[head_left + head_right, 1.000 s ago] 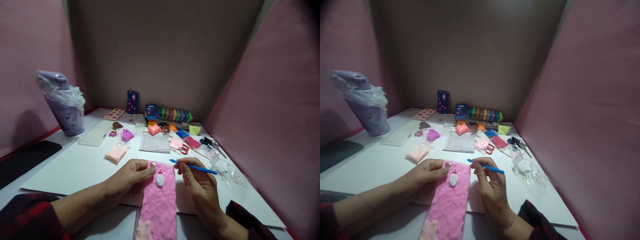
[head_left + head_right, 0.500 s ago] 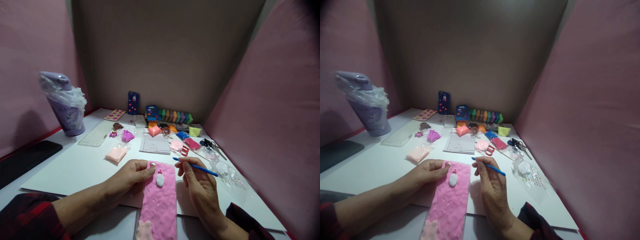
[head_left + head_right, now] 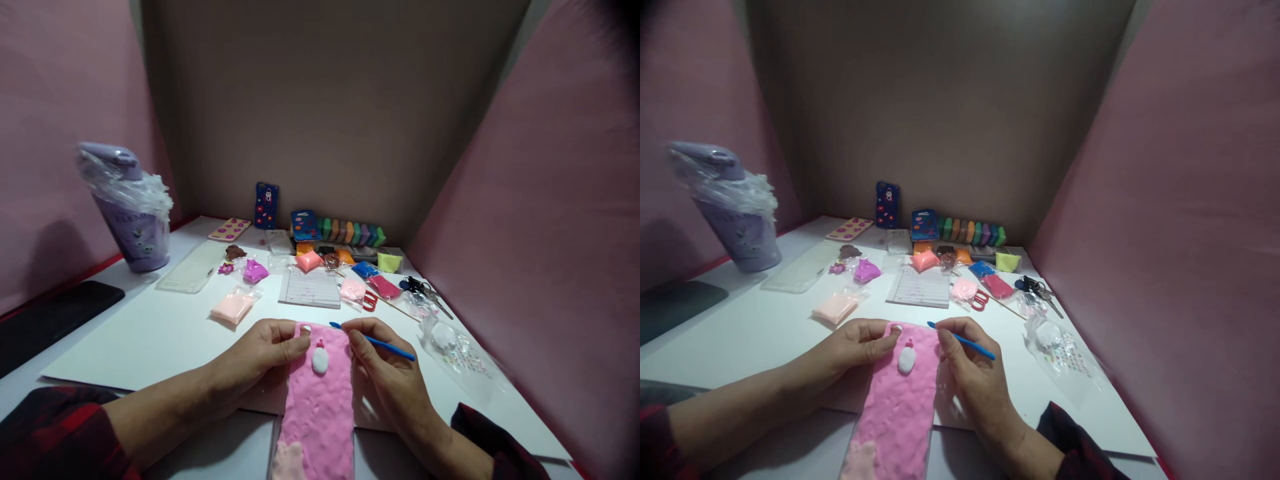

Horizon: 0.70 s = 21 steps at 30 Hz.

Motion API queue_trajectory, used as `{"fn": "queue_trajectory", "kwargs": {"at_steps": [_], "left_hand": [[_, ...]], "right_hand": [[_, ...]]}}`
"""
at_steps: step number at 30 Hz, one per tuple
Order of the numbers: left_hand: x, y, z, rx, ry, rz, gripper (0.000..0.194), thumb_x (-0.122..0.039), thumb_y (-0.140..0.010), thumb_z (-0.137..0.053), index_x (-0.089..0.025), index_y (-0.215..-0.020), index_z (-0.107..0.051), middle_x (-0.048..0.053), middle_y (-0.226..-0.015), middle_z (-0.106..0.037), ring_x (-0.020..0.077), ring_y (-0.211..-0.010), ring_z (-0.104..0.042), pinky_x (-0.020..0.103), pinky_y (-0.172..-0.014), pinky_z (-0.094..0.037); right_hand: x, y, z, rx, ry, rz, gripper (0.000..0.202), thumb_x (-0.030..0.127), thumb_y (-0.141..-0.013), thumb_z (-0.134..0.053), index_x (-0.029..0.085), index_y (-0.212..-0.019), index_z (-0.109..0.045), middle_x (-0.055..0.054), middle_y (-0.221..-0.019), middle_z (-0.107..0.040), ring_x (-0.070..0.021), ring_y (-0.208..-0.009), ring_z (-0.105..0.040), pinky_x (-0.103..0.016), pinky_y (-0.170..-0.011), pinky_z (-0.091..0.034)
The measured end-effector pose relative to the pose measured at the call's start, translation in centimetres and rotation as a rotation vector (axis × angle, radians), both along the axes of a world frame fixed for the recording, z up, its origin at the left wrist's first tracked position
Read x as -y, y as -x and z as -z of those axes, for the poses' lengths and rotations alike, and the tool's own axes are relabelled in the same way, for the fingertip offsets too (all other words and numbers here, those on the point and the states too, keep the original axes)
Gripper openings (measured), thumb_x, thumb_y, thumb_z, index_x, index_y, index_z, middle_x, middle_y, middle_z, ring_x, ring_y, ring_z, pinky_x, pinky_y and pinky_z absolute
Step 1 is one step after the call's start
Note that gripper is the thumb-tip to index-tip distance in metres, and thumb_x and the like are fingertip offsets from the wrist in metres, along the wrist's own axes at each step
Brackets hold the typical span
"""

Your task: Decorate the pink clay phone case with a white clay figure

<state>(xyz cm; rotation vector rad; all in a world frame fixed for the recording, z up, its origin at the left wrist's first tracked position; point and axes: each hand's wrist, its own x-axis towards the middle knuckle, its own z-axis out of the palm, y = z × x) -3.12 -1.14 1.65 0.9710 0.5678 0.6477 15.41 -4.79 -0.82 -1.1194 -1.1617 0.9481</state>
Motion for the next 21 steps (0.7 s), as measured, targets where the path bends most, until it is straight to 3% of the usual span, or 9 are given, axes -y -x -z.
{"fn": "queue_trajectory", "kwargs": {"at_steps": [8,21], "left_hand": [[0.08,0.11,-0.63,0.126,0.059,0.104,0.033,-0.044,-0.068,-0.076,-0.015,-0.084,-0.074,0.008,-0.076,-0.070,0.0175,-0.069,-0.064,0.030,-0.076,-0.049],[-0.13,0.12,0.01,0.075,0.053,0.057,0.031,-0.042,-0.071,-0.074,-0.013,-0.084,-0.073,0.006,-0.068,-0.066,0.0165,-0.065,-0.061,0.029,-0.070,-0.047]], "right_hand": [[0.10,0.37,-0.51,-0.076,0.017,0.031,0.017,0.034,-0.073,-0.073,0.019,-0.079,-0.069,0.001,-0.064,-0.060,-0.0107,-0.058,-0.051,-0.022,-0.054,-0.039],[-0.05,0.51,-0.22,-0.163,0.051,0.034,0.025,0.042,-0.075,-0.071,0.018,-0.077,-0.066,0.003,-0.057,-0.052,-0.0075,-0.051,-0.043,-0.018,-0.046,-0.032]]}}
